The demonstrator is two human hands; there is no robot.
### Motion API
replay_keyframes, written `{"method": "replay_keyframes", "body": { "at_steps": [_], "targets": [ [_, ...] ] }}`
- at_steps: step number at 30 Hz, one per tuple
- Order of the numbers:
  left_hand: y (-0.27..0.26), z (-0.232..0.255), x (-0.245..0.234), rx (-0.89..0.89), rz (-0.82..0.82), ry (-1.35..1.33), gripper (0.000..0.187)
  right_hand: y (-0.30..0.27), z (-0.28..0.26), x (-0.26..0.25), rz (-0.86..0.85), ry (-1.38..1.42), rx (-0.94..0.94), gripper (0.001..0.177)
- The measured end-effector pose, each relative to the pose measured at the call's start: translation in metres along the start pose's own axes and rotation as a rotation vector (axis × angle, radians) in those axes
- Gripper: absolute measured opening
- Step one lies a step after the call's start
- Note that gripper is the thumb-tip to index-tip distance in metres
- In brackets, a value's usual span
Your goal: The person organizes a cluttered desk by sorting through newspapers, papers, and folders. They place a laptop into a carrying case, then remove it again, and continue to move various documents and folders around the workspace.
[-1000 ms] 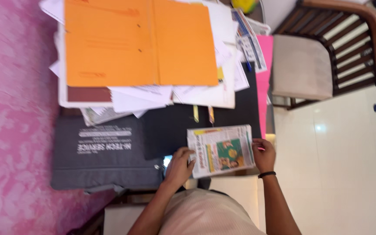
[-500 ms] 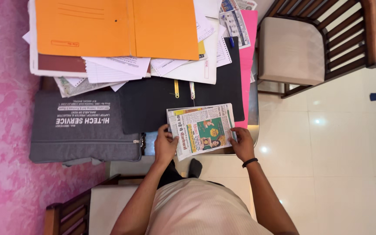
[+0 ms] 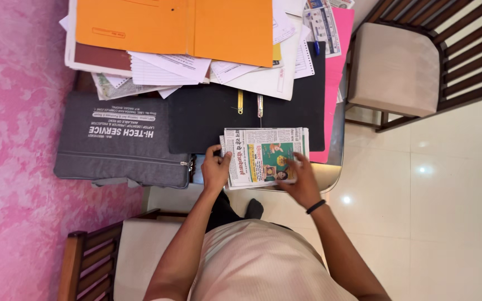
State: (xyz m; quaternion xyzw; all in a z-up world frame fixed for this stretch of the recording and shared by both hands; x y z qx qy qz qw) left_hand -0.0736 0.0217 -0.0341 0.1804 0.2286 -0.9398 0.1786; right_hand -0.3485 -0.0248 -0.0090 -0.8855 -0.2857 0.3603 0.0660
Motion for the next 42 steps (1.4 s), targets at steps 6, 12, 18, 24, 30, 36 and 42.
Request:
{"method": "replay_keyframes", "body": {
  "at_steps": [6, 12, 18, 24, 30, 36, 42],
  "targets": [
    [0.008, -0.007, 0.000, -0.023, 0.010, -0.037, 0.046, 0.006, -0.030, 0.037, -0.115, -0.371, -0.387, 0.059],
    [0.009, -0.019, -0.006, 0.036, 0.037, 0.033, 0.034, 0.005, 0.002, 0.050, -0.037, -0.280, -0.264, 0.018],
    [-0.014, 0.002, -0.017, 0.215, 0.121, 0.192, 0.025, 0.013, 0.026, 0.042, -0.102, 0.266, 0.078, 0.017],
    [-0.037, 0.052, -0.004, 0.235, -0.127, -0.051, 0.046, 0.021, 0.021, 0.024, -0.062, 0.746, 0.012, 0.013],
    [-0.047, 0.083, -0.002, 0.350, -0.257, -0.141, 0.047, 0.020, -0.010, 0.008, -0.024, 0.622, 0.023, 0.028],
    [-0.013, 0.059, -0.014, 0.263, -0.051, -0.207, 0.061, 0.031, 0.004, -0.029, 0.109, 0.861, -0.025, 0.018],
    [0.002, 0.053, -0.049, 0.065, -0.055, -0.157, 0.044, 0.055, 0.026, -0.079, 0.395, 0.626, -0.030, 0.032]
  ]
}}
Point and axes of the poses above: each hand's wrist, its own y-axis towards the middle knuckle, its own x-axis out of the palm, z = x × y, the point moved 2 cm from there along y, towards the middle knuckle, and after that the axes turned 9 degrees about -z, right-handed, at the moved point
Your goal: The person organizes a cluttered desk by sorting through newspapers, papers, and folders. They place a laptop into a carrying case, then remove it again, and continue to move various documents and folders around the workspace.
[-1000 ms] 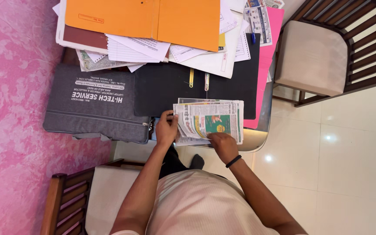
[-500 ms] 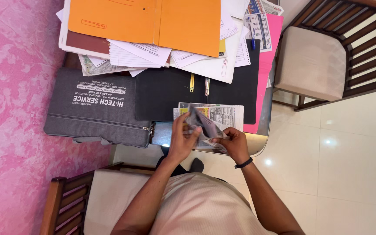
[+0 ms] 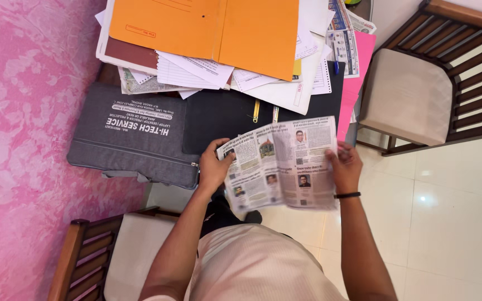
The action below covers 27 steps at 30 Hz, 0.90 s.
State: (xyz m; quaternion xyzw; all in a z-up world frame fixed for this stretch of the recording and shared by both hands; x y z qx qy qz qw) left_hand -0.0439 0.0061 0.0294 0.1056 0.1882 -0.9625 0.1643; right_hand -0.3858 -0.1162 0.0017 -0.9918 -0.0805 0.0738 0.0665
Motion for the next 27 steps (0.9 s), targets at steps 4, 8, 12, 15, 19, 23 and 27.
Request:
{"method": "replay_keyframes", "body": {
  "at_steps": [4, 8, 12, 15, 19, 23, 27],
  "targets": [
    [0.005, -0.001, 0.005, -0.081, -0.013, -0.187, 0.041, -0.007, -0.005, 0.007, 0.080, -0.576, -0.341, 0.032],
    [0.009, -0.002, 0.018, -0.124, 0.008, -0.266, 0.044, -0.033, -0.006, 0.060, -0.263, -0.335, -0.286, 0.039],
    [0.014, -0.004, 0.036, -0.145, 0.048, -0.303, 0.047, -0.079, -0.045, 0.116, -0.575, -0.333, -0.173, 0.062],
    [0.017, -0.008, 0.044, -0.121, 0.057, -0.213, 0.045, -0.086, -0.061, 0.126, -0.594, -0.519, -0.205, 0.067],
    [0.018, -0.012, 0.056, -0.075, 0.013, -0.274, 0.046, -0.080, -0.026, 0.114, -0.569, -0.384, -0.065, 0.040],
    [0.008, -0.010, 0.066, 0.077, -0.266, -0.434, 0.063, -0.073, 0.020, 0.096, -0.434, -0.181, 0.054, 0.027],
    [-0.007, -0.016, 0.067, 0.149, -0.416, -0.074, 0.061, -0.065, 0.025, 0.078, -0.391, 0.079, 0.039, 0.020]
  ]
}}
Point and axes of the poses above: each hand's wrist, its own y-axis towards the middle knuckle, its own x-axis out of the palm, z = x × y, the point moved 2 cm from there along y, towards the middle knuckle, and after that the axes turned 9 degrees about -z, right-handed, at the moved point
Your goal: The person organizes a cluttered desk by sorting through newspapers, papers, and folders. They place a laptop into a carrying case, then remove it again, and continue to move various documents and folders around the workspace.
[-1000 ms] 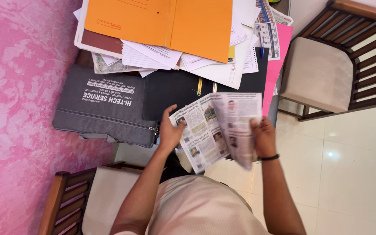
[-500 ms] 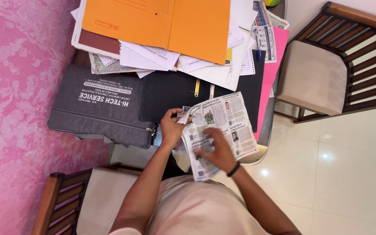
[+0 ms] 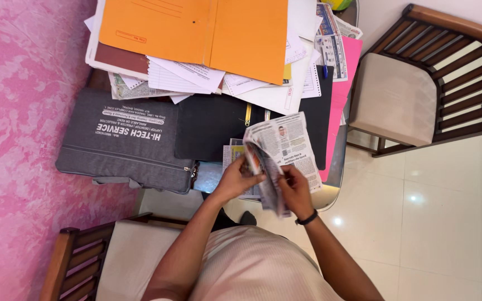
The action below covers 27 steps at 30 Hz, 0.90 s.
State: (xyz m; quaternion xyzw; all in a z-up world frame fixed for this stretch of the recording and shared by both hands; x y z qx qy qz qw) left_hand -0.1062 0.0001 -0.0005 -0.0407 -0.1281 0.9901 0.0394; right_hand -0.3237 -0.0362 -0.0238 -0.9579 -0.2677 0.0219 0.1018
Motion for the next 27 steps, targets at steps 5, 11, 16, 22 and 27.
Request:
{"method": "replay_keyframes", "body": {
  "at_steps": [5, 11, 16, 22, 27],
  "targets": [
    [0.007, -0.004, -0.009, -0.197, 0.068, -0.119, 0.033, -0.021, -0.082, -0.015, 0.218, -0.219, -0.273, 0.021],
    [0.047, 0.058, 0.002, 0.299, -0.081, -0.264, 0.030, -0.056, -0.182, 0.009, 0.274, -0.684, -0.674, 0.019],
    [0.102, 0.117, -0.024, 0.339, -0.028, -0.566, 0.021, -0.025, -0.203, 0.021, 0.256, -0.834, -0.827, 0.021],
    [0.100, 0.179, -0.152, 0.881, 0.548, 0.313, 0.035, 0.037, -0.211, 0.024, 0.157, -0.992, -0.795, 0.020],
    [0.079, 0.141, -0.233, 0.639, 0.740, 0.514, 0.037, 0.118, -0.186, 0.047, 0.020, -1.042, -0.774, 0.023]
  ]
}}
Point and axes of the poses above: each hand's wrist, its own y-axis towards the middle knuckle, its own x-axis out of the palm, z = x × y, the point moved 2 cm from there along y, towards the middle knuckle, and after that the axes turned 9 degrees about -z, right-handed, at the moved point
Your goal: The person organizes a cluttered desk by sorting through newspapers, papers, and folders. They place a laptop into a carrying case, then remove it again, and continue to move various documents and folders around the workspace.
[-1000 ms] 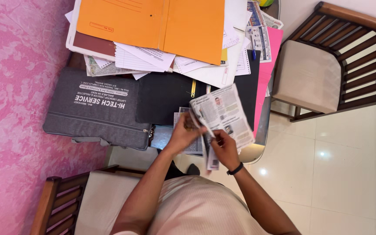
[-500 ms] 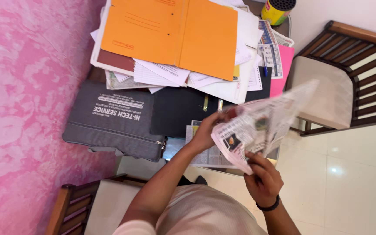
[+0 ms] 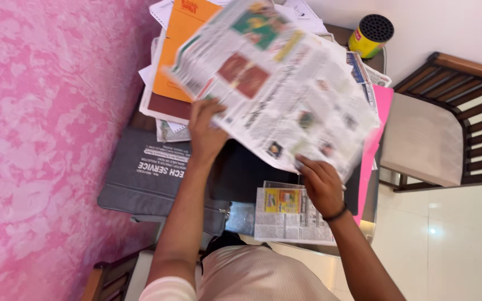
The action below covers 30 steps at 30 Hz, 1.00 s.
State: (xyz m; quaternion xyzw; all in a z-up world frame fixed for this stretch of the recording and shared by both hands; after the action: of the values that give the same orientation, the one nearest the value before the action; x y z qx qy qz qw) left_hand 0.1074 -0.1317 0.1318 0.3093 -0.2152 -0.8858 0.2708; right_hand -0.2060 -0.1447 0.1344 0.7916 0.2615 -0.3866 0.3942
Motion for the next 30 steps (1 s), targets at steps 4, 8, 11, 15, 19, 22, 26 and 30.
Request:
{"method": "replay_keyframes", "body": {
  "at_steps": [4, 8, 11, 15, 19, 22, 26, 30],
  "targets": [
    [-0.034, -0.052, -0.035, -0.167, 0.016, 0.239, 0.034, 0.035, 0.027, 0.067, -0.163, 0.028, 0.042, 0.024],
    [-0.057, -0.077, -0.046, -0.289, -0.094, 0.428, 0.034, 0.057, 0.059, 0.122, -0.206, -0.108, 0.113, 0.026],
    [-0.057, -0.075, -0.049, -0.296, -0.190, 0.561, 0.043, 0.066, 0.071, 0.138, -0.229, -0.134, 0.198, 0.028],
    [-0.051, -0.039, -0.056, -0.256, -0.196, 0.768, 0.051, 0.060, 0.057, 0.123, -0.287, -0.165, 0.239, 0.063],
    [-0.079, 0.010, -0.065, -0.302, -0.148, 0.642, 0.042, 0.002, 0.021, 0.101, -0.232, -0.062, 0.252, 0.065],
    [-0.115, 0.022, -0.044, -0.474, -0.304, 0.317, 0.020, -0.057, 0.000, 0.104, -0.316, 0.060, 0.333, 0.058],
    [-0.185, 0.017, 0.020, -0.816, -0.765, 0.084, 0.028, -0.117, -0.023, 0.106, -0.546, 0.111, 0.465, 0.074],
    [-0.253, 0.014, 0.063, -0.727, -0.888, 0.177, 0.053, -0.147, -0.038, 0.105, -0.820, 0.037, 0.469, 0.120]
  ]
}}
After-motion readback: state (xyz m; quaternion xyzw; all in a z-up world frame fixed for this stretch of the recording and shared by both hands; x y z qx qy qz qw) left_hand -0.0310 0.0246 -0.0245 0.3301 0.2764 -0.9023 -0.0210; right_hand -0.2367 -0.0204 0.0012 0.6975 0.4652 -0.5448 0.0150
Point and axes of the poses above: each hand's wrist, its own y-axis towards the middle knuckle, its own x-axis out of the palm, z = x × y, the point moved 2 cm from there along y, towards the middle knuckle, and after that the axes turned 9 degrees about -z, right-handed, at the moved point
